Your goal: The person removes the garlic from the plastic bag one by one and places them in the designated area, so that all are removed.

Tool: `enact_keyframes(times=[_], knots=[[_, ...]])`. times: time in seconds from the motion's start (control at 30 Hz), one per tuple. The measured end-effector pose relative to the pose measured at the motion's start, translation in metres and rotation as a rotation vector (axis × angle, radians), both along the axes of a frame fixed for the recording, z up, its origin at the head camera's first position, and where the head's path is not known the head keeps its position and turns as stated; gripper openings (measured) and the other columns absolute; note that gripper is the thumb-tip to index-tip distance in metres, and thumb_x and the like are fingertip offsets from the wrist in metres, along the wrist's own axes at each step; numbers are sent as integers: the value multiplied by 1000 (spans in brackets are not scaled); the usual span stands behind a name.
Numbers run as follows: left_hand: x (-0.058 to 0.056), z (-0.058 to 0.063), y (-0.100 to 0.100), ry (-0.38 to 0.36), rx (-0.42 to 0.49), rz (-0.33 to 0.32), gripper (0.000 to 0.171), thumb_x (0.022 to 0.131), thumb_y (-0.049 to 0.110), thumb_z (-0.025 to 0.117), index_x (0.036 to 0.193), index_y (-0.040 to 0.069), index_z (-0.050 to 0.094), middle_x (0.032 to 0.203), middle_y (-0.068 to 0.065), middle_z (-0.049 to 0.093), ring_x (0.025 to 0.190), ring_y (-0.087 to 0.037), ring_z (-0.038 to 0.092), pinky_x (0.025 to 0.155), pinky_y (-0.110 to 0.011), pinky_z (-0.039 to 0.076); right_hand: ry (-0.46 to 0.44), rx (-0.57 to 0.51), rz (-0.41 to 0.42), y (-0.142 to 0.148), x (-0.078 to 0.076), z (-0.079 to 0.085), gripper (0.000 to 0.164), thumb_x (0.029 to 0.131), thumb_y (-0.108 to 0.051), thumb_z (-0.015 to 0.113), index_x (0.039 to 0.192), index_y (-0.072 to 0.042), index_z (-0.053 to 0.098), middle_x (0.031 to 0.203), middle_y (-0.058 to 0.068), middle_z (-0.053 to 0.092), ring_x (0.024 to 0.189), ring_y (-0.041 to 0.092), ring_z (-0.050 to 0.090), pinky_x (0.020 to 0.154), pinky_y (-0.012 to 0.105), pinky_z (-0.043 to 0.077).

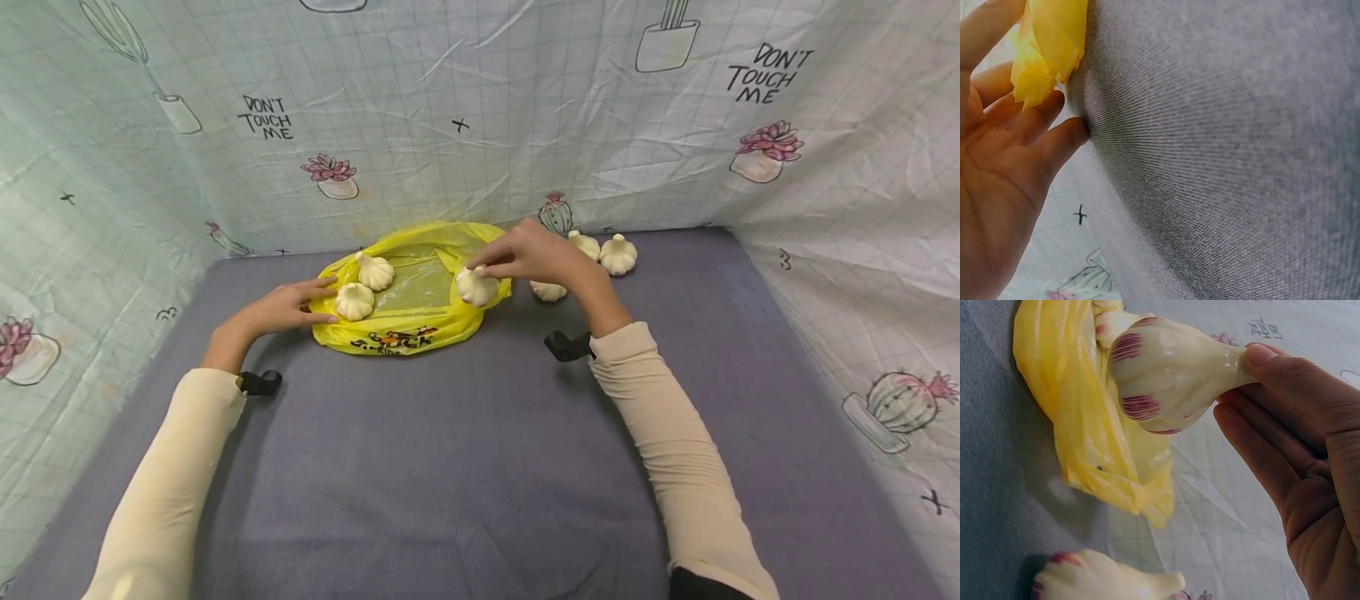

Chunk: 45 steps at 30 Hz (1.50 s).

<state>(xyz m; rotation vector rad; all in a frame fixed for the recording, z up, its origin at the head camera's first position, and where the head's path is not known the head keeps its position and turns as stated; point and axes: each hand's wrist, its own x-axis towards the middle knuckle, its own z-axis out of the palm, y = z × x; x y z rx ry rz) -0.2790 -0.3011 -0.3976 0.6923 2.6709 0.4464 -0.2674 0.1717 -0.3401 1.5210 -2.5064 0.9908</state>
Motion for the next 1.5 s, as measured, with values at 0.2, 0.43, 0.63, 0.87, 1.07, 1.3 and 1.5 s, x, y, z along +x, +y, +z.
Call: enact_keyframes(times=[0.2,0.43,0.63,0.87,1.07,1.3,1.5], knots=[[0,0,-1,1,10,-1,70,100,42,65,150,-2,47,166,-20,23,148,-46,28,116,-64,25,-6,-6,-23,10,1,2,20,92,-8,76,112,-9,80,99,2,79,74,15,72,64,23,52],[0,-2,-2,0,-12,-1,70,100,42,65,151,-2,46,166,-20,24,150,-47,21,118,-66,20,-1,4,-46,20,2,2,21,91,-6,76,112,-7,80,99,3,79,64,7,64,59,21,47],[1,-3,0,11,-25,-3,70,99,41,65,150,-2,47,165,-21,25,150,-48,20,117,-68,18,-3,18,-81,27,4,4,22,92,-9,76,113,-10,80,102,1,79,64,5,61,61,21,48],[1,-2,1,11,-31,-3,71,99,43,65,151,-2,46,166,-20,24,150,-48,20,118,-67,18,18,21,-105,36,6,6,22,92,-9,76,113,-11,80,101,1,79,60,5,55,57,22,45],[1,-1,0,12,-32,-2,70,100,42,65,151,-2,46,166,-20,24,150,-48,20,118,-67,17,48,15,-86,41,5,3,21,91,-5,76,111,-8,80,93,2,78,53,2,42,51,21,38],[-1,-2,-1,9,-26,-5,72,100,45,64,151,-1,45,166,-19,23,151,-47,19,118,-67,17,28,20,-106,49,5,-1,22,91,-5,76,112,-10,80,100,2,78,56,5,51,53,21,42],[-2,-3,-1,8,-28,-4,72,99,45,64,151,-1,46,166,-19,24,151,-47,19,118,-66,18,29,16,-131,54,7,1,22,90,-5,77,112,-9,80,101,5,78,59,4,55,54,22,43]])
